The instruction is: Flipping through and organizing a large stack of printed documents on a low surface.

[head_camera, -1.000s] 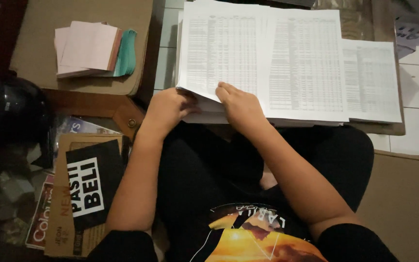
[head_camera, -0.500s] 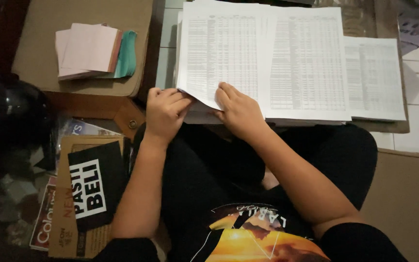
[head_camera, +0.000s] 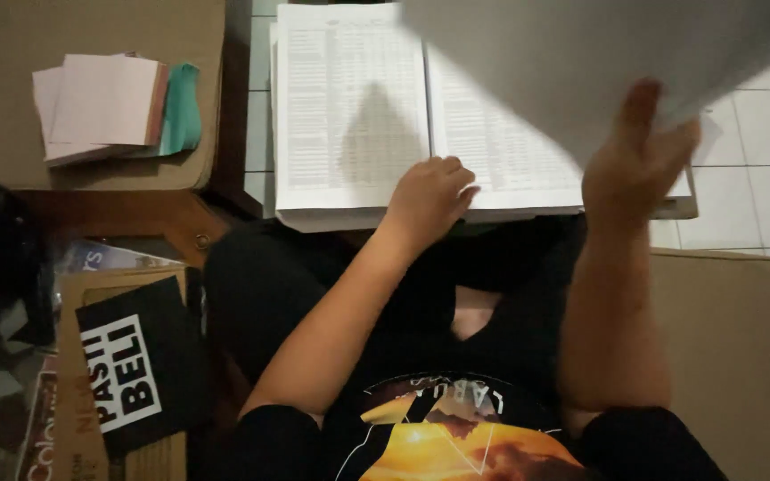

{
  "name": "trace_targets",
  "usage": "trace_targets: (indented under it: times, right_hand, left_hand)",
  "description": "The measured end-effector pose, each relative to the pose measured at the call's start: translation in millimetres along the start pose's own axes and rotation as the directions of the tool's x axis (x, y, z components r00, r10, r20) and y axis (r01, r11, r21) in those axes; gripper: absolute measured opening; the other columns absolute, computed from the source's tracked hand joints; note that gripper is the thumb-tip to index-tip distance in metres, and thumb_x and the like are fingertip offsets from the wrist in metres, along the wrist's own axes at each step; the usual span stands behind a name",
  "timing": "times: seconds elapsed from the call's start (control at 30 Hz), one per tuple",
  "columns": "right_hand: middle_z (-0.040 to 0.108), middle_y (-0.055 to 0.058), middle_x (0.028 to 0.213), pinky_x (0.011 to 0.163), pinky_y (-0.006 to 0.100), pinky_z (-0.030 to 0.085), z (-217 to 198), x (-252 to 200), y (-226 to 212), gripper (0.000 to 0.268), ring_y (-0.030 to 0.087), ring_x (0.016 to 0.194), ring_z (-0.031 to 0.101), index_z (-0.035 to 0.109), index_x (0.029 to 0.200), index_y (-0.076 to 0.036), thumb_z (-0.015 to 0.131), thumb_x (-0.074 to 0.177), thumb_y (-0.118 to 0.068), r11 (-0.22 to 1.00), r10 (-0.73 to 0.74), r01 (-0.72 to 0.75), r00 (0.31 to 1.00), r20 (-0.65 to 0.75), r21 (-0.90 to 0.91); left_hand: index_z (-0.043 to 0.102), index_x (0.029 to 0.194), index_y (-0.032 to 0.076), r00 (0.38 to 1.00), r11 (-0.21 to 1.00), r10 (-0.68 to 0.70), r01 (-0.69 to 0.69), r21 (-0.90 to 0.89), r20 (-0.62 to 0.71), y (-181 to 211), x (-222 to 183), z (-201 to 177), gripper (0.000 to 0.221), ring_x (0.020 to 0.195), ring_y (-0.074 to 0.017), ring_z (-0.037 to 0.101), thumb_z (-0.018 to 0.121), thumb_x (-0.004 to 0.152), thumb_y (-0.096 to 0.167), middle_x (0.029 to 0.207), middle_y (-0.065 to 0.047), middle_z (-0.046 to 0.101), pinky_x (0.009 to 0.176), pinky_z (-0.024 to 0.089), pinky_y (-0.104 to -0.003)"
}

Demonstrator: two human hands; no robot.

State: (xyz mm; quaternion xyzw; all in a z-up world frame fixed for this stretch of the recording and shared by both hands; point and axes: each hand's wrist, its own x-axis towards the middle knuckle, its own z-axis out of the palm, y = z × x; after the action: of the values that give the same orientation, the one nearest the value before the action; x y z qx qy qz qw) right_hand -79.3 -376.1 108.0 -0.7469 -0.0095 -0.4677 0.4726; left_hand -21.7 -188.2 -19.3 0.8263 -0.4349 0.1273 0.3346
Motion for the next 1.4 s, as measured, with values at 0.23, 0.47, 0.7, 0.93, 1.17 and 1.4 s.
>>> trace_targets:
  times: [0.23, 0.47, 0.7, 0.93, 1.17, 1.4]
  right_hand:
    - [0.078, 0.013, 0.126, 0.092, 0.039, 0.058, -32.4, -29.9, 85.5, 0.035, 0.031, 0.113, 0.073, 0.076, 0.129, -0.008, 0.049, 0.108, -0.003, 0.754, -0.326, 0.581, 0.736, 0.593, -0.306]
    - [0.068, 0.001, 0.139, 0.096, 0.038, 0.055, -35.9, -68.1, 86.7, 0.042, 0.023, 0.125, 0.065, 0.062, 0.139, -0.019, 0.050, 0.100, -0.008, 0.807, 0.082, 0.418, 0.619, 0.781, -0.416]
    - [0.067, 0.005, 0.138, 0.094, 0.048, 0.054, -34.8, -60.9, 77.3, 0.040, 0.034, 0.118, 0.066, 0.062, 0.136, -0.017, 0.050, 0.099, -0.007, 0.841, 0.158, 0.338, 0.593, 0.790, -0.422]
    - [0.068, 0.006, 0.138, 0.097, 0.051, 0.052, -34.3, -61.4, 75.0, 0.036, 0.034, 0.122, 0.063, 0.063, 0.135, -0.017, 0.057, 0.100, -0.010, 0.884, 0.249, 0.176, 0.608, 0.754, -0.434]
    - [0.067, 0.004, 0.138, 0.100, 0.048, 0.052, -33.0, -57.8, 68.9, 0.041, 0.033, 0.123, 0.064, 0.064, 0.134, -0.019, 0.058, 0.096, -0.006, 0.881, 0.283, 0.141, 0.607, 0.743, -0.451]
    - [0.068, 0.007, 0.139, 0.098, 0.043, 0.054, -32.6, -64.5, 75.0, 0.042, 0.031, 0.122, 0.066, 0.065, 0.136, -0.015, 0.063, 0.094, -0.009, 0.852, 0.172, 0.293, 0.626, 0.761, -0.434]
  left_hand:
    - [0.077, 0.090, 0.010, 0.981, 0.986, -0.099, 0.074, 0.148, 0.168, 7.5, 6.2, 3.7, 0.032, 0.076, -0.0295, 0.071, 0.088, 0.074, 0.035, 0.085, -0.007, 0.069, 0.068, 0.057, -0.038]
    - [0.072, 0.069, 0.009, 0.970, 0.967, -0.160, 0.117, 0.224, 0.182, -6.5, -2.5, 7.7, 0.018, 0.061, -0.0284, 0.067, 0.077, 0.079, 0.022, 0.062, -0.006, 0.064, 0.062, 0.057, -0.039]
    - [0.074, 0.078, 0.006, 0.948, 0.968, -0.142, 0.073, 0.240, 0.284, -1.1, 5.3, -0.2, 0.019, 0.073, -0.0311, 0.070, 0.083, 0.069, 0.021, 0.073, -0.010, 0.067, 0.068, 0.059, -0.041]
    - [0.074, 0.080, 0.004, 0.916, 0.966, -0.190, 0.110, 0.235, 0.353, 21.3, 17.0, -34.7, 0.015, 0.078, -0.0315, 0.072, 0.083, 0.069, 0.009, 0.077, -0.010, 0.069, 0.072, 0.060, -0.043]
    - [0.073, 0.078, 0.001, 0.967, 0.995, -0.050, 0.026, 0.098, 0.248, 7.6, 7.2, -36.6, 0.014, 0.071, -0.0353, 0.069, 0.076, 0.080, 0.014, 0.071, -0.014, 0.067, 0.069, 0.057, -0.046]
    - [0.061, 0.071, 0.019, 0.940, 0.975, 0.211, -0.185, 0.119, -0.269, -17.5, -11.0, -0.7, 0.023, 0.074, -0.0158, 0.059, 0.067, 0.094, 0.022, 0.070, 0.004, 0.054, 0.071, 0.045, -0.032]
